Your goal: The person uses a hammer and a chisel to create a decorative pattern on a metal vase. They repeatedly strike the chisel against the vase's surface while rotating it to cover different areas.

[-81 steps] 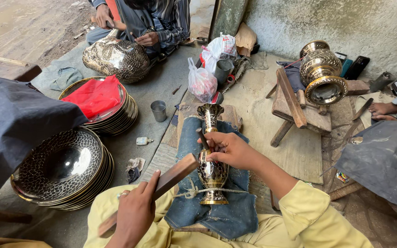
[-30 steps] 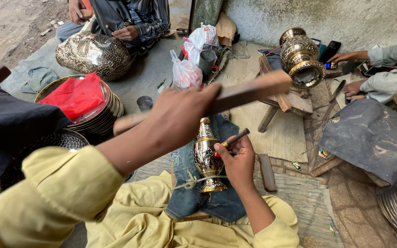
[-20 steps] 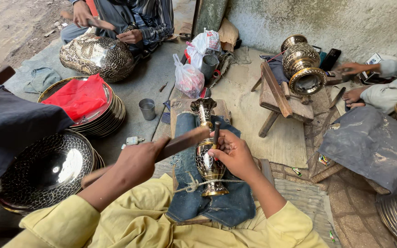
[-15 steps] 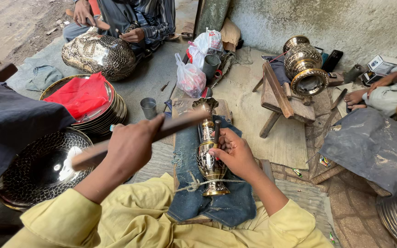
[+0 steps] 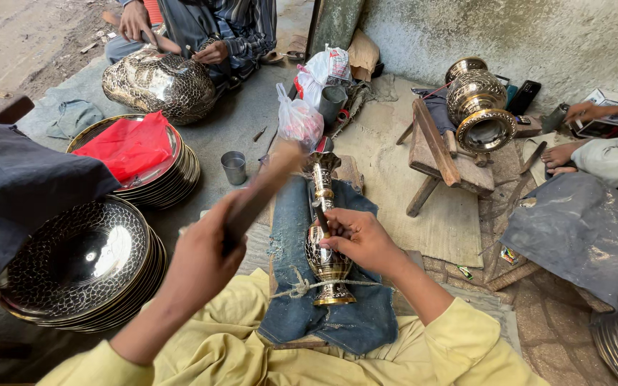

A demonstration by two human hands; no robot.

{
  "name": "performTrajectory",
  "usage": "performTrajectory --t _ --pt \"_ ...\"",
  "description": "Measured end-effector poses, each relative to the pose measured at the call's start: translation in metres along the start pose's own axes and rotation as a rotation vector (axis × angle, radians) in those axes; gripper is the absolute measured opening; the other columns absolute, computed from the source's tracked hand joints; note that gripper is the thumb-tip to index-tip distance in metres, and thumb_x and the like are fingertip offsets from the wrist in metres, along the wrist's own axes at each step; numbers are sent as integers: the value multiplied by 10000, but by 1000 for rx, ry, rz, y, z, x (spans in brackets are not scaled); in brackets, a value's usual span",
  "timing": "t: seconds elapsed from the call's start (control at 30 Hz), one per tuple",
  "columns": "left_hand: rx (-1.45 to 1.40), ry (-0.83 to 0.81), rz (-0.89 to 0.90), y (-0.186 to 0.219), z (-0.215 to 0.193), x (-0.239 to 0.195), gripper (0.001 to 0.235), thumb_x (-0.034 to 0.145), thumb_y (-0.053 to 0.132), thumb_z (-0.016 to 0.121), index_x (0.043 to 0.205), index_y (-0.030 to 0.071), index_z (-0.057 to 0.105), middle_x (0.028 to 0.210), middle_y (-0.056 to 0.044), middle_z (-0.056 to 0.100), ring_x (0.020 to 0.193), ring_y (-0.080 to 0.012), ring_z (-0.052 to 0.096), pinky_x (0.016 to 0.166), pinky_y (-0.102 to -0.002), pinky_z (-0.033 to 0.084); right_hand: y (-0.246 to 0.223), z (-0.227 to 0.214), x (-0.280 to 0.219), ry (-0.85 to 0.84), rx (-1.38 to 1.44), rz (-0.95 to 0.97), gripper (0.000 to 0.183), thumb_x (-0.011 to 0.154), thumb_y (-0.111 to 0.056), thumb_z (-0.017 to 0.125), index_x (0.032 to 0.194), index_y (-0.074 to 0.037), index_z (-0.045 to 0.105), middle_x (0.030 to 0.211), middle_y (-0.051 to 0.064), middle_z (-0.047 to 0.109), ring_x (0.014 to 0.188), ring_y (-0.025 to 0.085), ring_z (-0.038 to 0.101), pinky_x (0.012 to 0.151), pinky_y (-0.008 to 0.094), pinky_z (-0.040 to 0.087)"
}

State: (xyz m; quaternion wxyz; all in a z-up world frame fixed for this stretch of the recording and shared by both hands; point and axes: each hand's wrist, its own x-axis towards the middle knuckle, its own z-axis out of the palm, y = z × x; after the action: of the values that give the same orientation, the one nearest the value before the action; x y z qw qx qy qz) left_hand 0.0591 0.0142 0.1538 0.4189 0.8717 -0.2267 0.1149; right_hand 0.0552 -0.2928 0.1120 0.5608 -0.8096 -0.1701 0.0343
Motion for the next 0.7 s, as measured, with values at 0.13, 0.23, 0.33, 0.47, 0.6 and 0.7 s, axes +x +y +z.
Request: performTrajectory --t 0.13,0.23,0.33,0.47,0.6,0.7 --pt "127 77 -91 -8 21 -31 749 721 31 691 1432 140 485 1061 -241 691 885 -466 666 783 -530 527 -1 -4 7 -68 -85 8 317 861 -59 795 1169 -27 728 842 1 686 751 36 612 672 219 522" --pt "113 63 -219 -16 32 -51 735 752 25 671 1448 188 499 1009 -199 710 834 -413 689 759 -498 525 -2 -7 12 -142 -100 -68 346 859 -46 791 1197 -13 725 878 27 695 796 71 634 720 252 538" --pt "66 118 -280 -24 48 -70 742 758 39 686 1462 169 493 958 -188 695 828 -393 675 760 -475 511 -2 -10 15 -229 -142 -238 352 869 -48 779 1211 -7 706 993 52 740 903 114 689 818 281 564" --pt "150 286 -53 -37 64 -87 731 721 52 710 1418 80 490 1021 -170 664 846 -379 626 780 -472 475 -6 -13 18 -312 -334 -279 365 843 -75 803 1200 -50 731 965 70 742 865 156 726 778 296 563" --pt "281 105 -190 -54 70 -88 743 743 39 696 1446 169 493 988 -105 687 839 -304 661 838 -457 479 -8 -14 15 -266 -265 -339 363 864 -57 795 1217 -30 715 1007 62 741 916 141 710 819 293 560" --pt "243 -11 -146 -59 71 -83 770 727 41 683 1455 120 446 1047 -122 671 852 -320 658 799 -464 474 -8 -15 10 -55 -179 -43 412 844 -68 798 1248 -60 718 926 29 704 806 84 640 715 259 540"
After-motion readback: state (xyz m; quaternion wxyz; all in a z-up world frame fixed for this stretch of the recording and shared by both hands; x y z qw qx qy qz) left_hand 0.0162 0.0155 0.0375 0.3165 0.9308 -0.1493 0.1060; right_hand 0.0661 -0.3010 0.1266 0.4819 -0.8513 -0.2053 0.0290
